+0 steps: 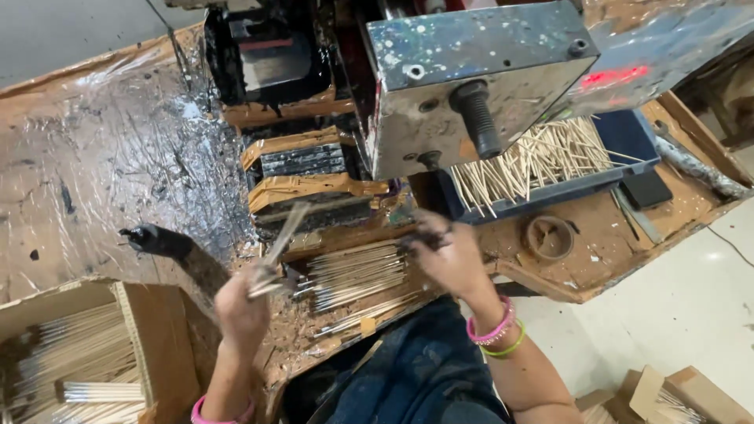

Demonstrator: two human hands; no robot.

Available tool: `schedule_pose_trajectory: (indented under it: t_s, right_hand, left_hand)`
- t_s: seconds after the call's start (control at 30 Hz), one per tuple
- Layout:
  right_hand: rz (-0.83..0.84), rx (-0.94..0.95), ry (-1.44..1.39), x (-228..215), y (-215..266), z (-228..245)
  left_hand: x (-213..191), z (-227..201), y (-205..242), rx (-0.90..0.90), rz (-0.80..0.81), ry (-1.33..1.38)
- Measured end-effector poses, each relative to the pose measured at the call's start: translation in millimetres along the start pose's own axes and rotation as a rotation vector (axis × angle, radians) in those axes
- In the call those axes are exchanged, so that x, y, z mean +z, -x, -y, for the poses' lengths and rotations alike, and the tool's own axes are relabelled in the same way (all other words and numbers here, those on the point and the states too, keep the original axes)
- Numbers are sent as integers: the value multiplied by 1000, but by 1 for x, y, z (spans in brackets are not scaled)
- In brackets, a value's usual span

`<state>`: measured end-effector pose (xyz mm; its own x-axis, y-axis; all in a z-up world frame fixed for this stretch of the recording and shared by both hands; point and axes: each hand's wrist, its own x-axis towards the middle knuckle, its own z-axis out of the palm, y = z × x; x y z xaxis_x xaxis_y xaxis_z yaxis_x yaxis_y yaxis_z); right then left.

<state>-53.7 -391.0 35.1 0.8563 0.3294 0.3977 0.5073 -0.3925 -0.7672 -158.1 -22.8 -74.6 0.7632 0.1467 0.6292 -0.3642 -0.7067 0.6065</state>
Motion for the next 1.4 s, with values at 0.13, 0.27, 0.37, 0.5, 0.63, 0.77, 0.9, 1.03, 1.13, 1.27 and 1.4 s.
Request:
schedule_pose_trajectory:
  t_s: [0.13,0.27,0.37,0.5,0.63,0.77,0.9,1.03,1.13,1.27,1.4]
  right_hand:
    - [271,317,-673,22,-29,44]
    - [250,86,-599,19,-63,39]
    - [277,-144,-311,28,-96,60]
    - [146,-600,496,52,-142,89]
    - [131,-236,-274,100,-164,-19]
    - [30,-488,572,51,-131,79]
    - [84,-290,689,61,-115,45]
    - [157,-75,480,58,-117,28]
    - [18,-511,576,49,-130,32]
    - [-184,-728,825,39,-128,73]
    - [-82,-231,280,13,-92,67]
  left_hand:
    - [-17,-90,-76,226,273,81]
    - [-39,-42,-88,-239,418,346]
    - [-44,-8,-109,-350,200,422]
    - [-48,-29,-165,-594,-158,560]
    - [-18,-8,-184,-575,-178,679]
    - [-4,-4,-185,-576,-217,697]
    - [13,24,-175,-458,-242,812]
    - [6,6,-181,-568,-236,841]
    - [-2,-2,-181,-694,-215,955]
    - [-21,-29,-159,-738,-201,1174]
    - [-38,-26,-113,-885,-341,937]
